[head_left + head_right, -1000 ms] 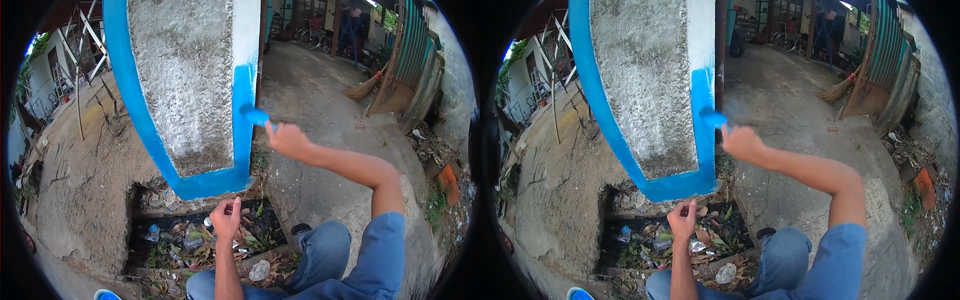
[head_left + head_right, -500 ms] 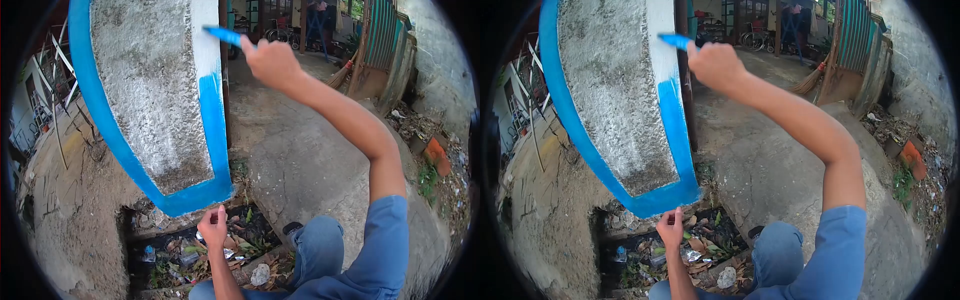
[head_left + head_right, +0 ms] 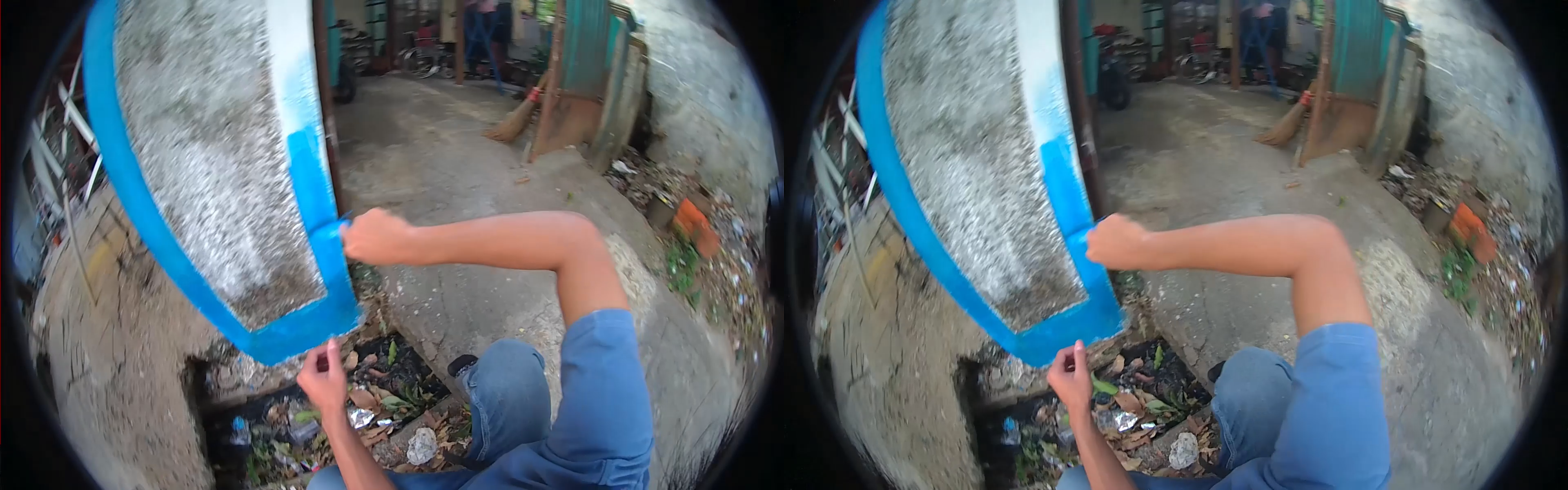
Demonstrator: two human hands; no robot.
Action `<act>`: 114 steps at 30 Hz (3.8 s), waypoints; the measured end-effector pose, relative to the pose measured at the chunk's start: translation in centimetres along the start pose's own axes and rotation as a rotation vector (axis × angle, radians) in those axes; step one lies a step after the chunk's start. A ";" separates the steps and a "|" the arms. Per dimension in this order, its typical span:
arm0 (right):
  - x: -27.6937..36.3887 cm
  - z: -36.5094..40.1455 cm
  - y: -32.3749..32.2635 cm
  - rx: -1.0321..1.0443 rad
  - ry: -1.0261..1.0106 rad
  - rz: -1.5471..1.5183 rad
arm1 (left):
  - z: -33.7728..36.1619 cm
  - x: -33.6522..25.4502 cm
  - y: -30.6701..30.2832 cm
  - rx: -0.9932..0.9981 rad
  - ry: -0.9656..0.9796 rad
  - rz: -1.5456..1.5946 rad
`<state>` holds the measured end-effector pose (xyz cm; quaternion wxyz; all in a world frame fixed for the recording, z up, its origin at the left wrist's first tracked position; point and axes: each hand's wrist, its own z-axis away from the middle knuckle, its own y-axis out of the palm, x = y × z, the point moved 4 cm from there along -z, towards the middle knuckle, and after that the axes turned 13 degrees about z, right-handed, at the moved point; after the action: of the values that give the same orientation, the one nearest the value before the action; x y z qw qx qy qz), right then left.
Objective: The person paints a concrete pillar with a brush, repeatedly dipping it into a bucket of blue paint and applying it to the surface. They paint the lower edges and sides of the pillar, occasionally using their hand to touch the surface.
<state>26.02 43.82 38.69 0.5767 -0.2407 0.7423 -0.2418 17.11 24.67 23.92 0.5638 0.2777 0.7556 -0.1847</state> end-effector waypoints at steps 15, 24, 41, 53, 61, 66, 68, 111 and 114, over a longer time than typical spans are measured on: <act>-14.1 -2.4 -11.2 -0.308 0.426 0.178 | -0.2 1.2 -0.8 0.015 0.035 0.037; -3.9 1.2 -10.4 -0.050 0.315 -0.222 | 0.9 3.9 -2.0 -0.097 -0.044 0.330; 15.0 -6.9 -18.3 -0.001 -0.223 -0.597 | 8.0 -10.7 -15.5 -0.736 0.295 0.460; 42.3 -14.0 -30.3 0.086 -0.711 -0.964 | 16.0 -14.3 -25.0 -0.850 0.286 0.840; 65.8 -18.8 -38.6 -0.132 -0.826 -1.267 | 16.0 -15.8 -29.0 -0.859 0.393 0.915; 76.4 -20.2 -40.8 -0.026 -0.635 -1.410 | 17.7 -15.2 -34.3 -0.945 0.335 1.316; 78.8 -19.7 -41.9 -0.043 -0.613 -1.420 | 18.7 -14.5 -36.5 -0.959 0.369 1.297; 47.1 -21.7 -18.3 0.881 0.062 -2.907 | 17.3 -14.4 -36.4 -1.116 0.374 1.348; 35.0 -15.8 -13.1 0.644 0.372 -2.918 | 16.2 -13.8 -35.0 -0.991 0.358 1.241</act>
<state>4.03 12.74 24.59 -0.2364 -0.5807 -0.1649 -0.7614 10.17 -15.00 31.14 0.4913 0.3896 0.5368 0.5645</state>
